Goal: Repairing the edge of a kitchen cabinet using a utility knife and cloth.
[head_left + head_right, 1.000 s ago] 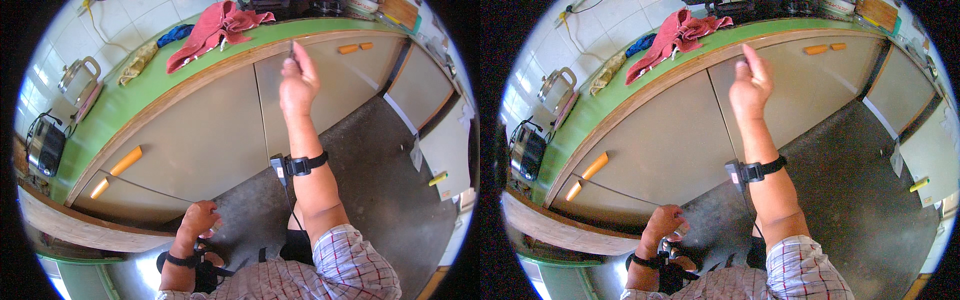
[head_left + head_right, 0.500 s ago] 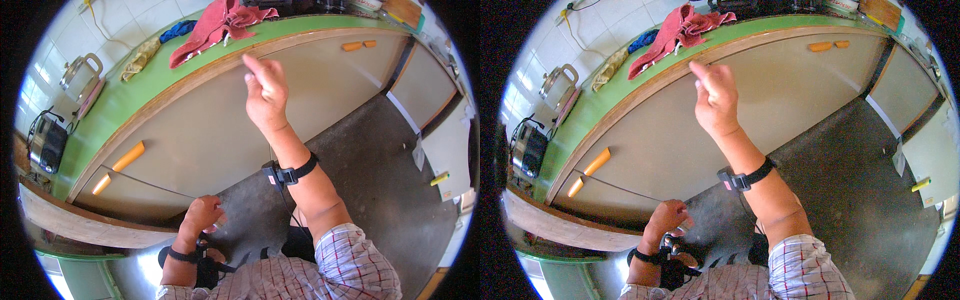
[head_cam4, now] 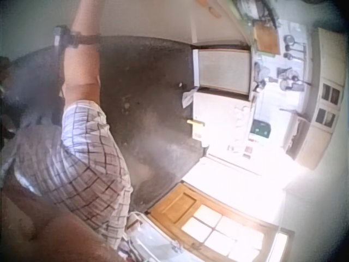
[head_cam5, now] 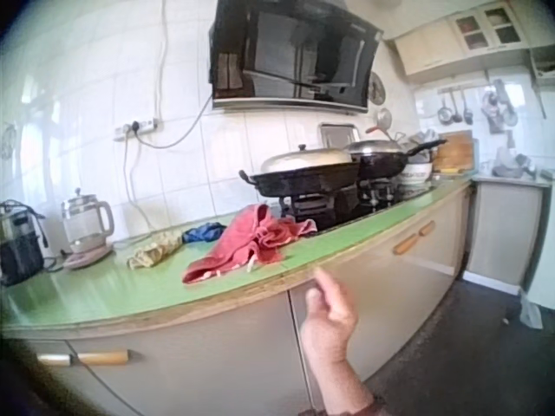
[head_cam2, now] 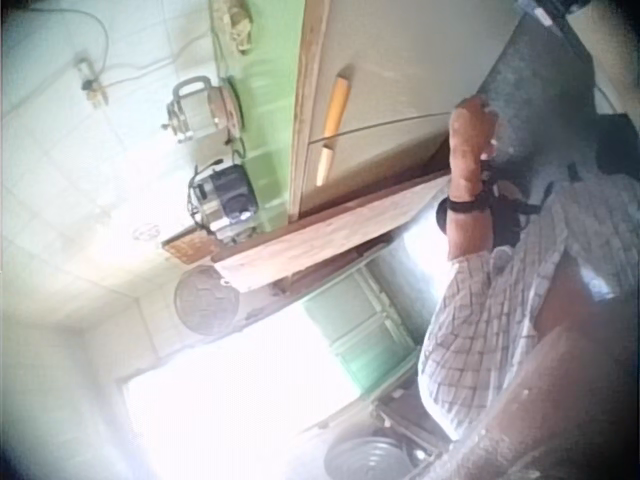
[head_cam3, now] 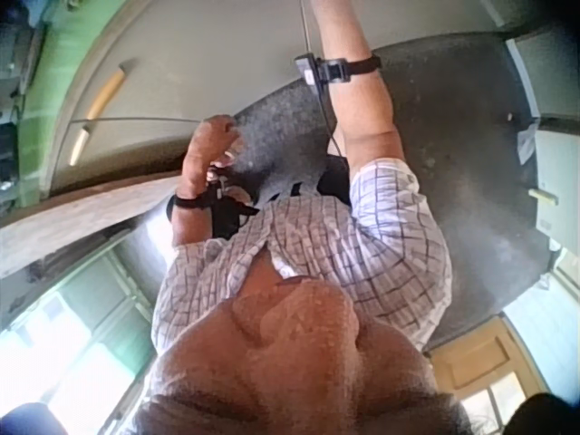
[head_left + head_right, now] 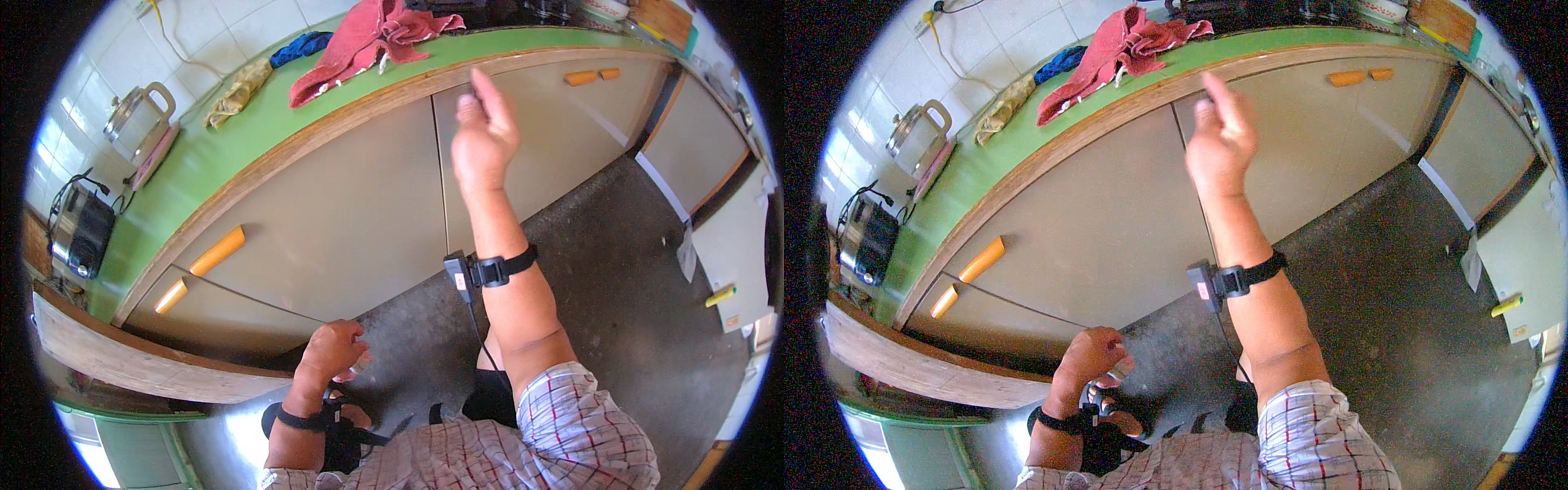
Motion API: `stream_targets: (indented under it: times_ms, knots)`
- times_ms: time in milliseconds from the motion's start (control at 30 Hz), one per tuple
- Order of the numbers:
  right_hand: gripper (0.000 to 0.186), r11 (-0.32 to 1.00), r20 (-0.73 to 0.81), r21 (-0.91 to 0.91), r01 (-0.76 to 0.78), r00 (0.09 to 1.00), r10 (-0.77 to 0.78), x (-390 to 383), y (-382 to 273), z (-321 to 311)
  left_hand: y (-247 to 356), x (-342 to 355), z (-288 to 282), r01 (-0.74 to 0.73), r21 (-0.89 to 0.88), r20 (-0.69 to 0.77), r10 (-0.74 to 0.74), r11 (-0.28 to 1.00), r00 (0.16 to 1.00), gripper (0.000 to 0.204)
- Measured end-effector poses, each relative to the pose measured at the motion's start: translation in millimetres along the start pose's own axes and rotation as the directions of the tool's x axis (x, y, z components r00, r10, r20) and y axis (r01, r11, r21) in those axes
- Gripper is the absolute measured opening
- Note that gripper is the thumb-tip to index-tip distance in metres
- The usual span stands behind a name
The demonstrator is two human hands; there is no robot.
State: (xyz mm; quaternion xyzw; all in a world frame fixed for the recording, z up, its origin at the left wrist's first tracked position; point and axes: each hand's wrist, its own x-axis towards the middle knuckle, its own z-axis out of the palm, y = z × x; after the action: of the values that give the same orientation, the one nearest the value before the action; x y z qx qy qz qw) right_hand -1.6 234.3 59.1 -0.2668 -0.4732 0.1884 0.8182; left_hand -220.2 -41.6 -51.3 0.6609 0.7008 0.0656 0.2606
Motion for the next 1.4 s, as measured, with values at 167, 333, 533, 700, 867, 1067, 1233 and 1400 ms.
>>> stream_targets:
  times_ms: [167,333,533,700,867,1067,1233,1400]
  knots:
    - [0.035,0.960,0.236,0.005,0.281,0.932,-0.274,-35,-27,24,-13,-3,5,-0.027,0.038,-0.024,0.028,0.999,0.999,0.022]
    - [0.038,0.980,-0.004,-0.161,0.117,0.993,-0.120,2,-6,4,-9,-5,4,-0.039,0.035,-0.021,0.040,0.999,0.999,0.022]
    - [0.035,1.000,0.160,0.004,0.023,0.987,-0.024,-25,-17,16,-7,-6,2,0.038,-0.022,0.003,-0.038,0.999,0.999,0.022]
    - [0.034,0.960,0.071,-0.242,0.141,0.989,-0.128,3,-15,1,2,-7,-5,0.019,0.006,0.006,-0.019,1.000,1.000,0.023]
    - [0.038,0.980,0.264,-0.005,0.201,0.945,-0.192,-19,-27,18,-10,-4,1,-0.036,0.070,-0.002,0.036,0.997,0.999,0.024]
    - [0.035,0.927,0.195,-0.287,0.241,0.962,-0.190,-3,-18,2,-6,-8,1,0.009,0.022,0.040,-0.010,1.000,0.999,0.022]
    - [0.034,0.996,0.274,-0.045,0.080,0.960,-0.065,-18,-25,16,-17,-6,4,0.017,-0.018,0.015,-0.016,1.000,1.000,0.023]
    - [0.033,0.902,0.118,-0.376,0.213,0.976,-0.181,25,-8,-19,5,-11,-9,0.045,-0.033,0.048,-0.043,0.998,0.998,0.023]
